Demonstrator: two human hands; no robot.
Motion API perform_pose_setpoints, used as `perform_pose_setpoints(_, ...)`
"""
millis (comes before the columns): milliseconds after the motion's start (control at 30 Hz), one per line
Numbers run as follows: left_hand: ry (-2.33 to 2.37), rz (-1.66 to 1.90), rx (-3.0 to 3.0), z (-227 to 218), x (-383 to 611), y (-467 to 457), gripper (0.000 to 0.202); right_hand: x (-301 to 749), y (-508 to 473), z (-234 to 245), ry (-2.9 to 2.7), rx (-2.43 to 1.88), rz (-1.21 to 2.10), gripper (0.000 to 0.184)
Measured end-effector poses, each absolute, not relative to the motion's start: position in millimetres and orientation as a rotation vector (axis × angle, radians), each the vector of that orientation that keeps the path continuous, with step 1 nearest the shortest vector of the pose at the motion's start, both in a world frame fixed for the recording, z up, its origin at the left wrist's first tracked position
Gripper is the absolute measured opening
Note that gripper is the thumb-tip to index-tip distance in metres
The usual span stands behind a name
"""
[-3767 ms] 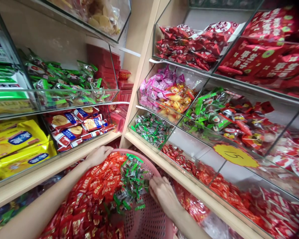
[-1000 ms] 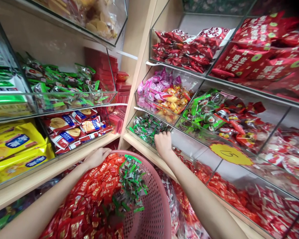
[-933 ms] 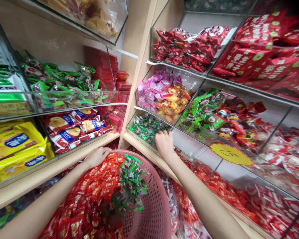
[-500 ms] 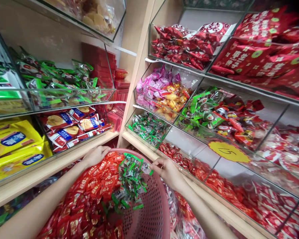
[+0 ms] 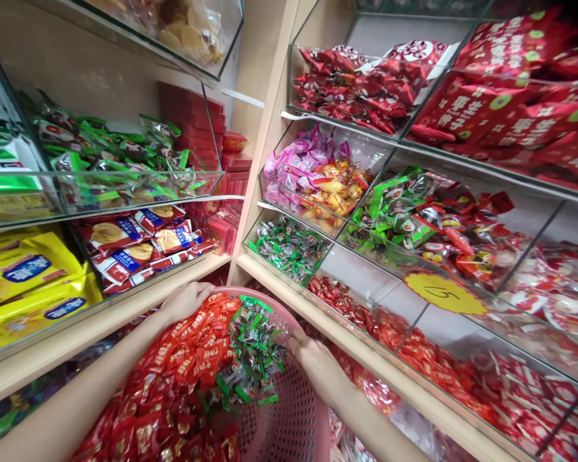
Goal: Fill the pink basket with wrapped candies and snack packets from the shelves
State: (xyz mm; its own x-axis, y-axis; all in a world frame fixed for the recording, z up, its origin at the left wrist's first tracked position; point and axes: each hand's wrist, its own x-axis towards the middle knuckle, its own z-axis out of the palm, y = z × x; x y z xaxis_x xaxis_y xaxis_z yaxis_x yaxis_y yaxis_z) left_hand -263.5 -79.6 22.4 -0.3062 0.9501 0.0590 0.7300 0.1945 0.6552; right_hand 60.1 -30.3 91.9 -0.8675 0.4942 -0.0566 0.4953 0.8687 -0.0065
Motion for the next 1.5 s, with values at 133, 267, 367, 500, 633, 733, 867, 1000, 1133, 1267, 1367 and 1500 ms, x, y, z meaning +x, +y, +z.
perform_pose_setpoints(133, 2.11, 0.868, 1.544, 21.7, -263.6, -79.3, 0.044, 52.6, -29.0, 84.7, 2.983, 0.776, 0.192, 0.022)
perform_pose_setpoints(267, 2.108, 0.874, 1.506, 22.7, -263.4, -79.9, 0.044, 46.0, -27.0, 74.5, 2.961, 0.796, 0.321, 0.018)
perform_pose_setpoints(367, 2.109, 0.875, 1.508, 24.8, -262.7, -80.8, 0.044, 41.4, -27.9, 67.3, 2.919, 0.745, 0.377, 0.017)
perform_pose_setpoints(500, 2.112, 0.858, 1.525, 27.4, -261.3, -81.4, 0.044, 35.0, -28.5, 58.8, 2.895, 0.73, 0.416, 0.02)
perform_pose_setpoints(633, 2.126, 0.841, 1.537, 27.6, -260.9, -81.0, 0.044, 28.3, -26.4, 50.7, 2.935, 0.714, 0.419, 0.021)
perform_pose_setpoints(733, 2.142, 0.83, 1.549, 26.9, -261.3, -81.0, 0.043, 26.4, -28.1, 50.3, 2.915, 0.781, 0.372, 0.025)
perform_pose_setpoints(867, 2.141, 0.838, 1.549, 26.6, -261.8, -81.2, 0.043, 31.7, -33.1, 69.8, 2.879, 0.857, 0.23, 0.021)
perform_pose_setpoints(1000, 2.115, 0.829, 1.554, 26.5, -261.7, -80.2, 0.044, 29.7, -22.2, 111.1, 2.963, 0.873, 0.114, 0.015)
perform_pose_setpoints(1133, 2.115, 0.826, 1.582, 27.0, -260.9, -80.3, 0.045, 8.1, 12.1, 145.8, 3.056, 1.007, 0.294, 0.023)
perform_pose_setpoints(1267, 2.11, 0.843, 1.559, 29.3, -259.7, -82.5, 0.046, -18.2, 48.6, 155.0, 3.017, 1.093, 0.478, 0.025)
perform_pose_setpoints(1367, 2.108, 0.846, 1.561, 31.1, -258.9, -83.5, 0.047, -31.6, 67.2, 151.9, 2.909, 1.097, 0.477, 0.033)
perform_pose_setpoints(1500, 2.115, 0.838, 1.569, 31.5, -258.7, -83.4, 0.045, -39.5, 82.0, 144.9, 2.854, 1.109, 0.463, 0.032)
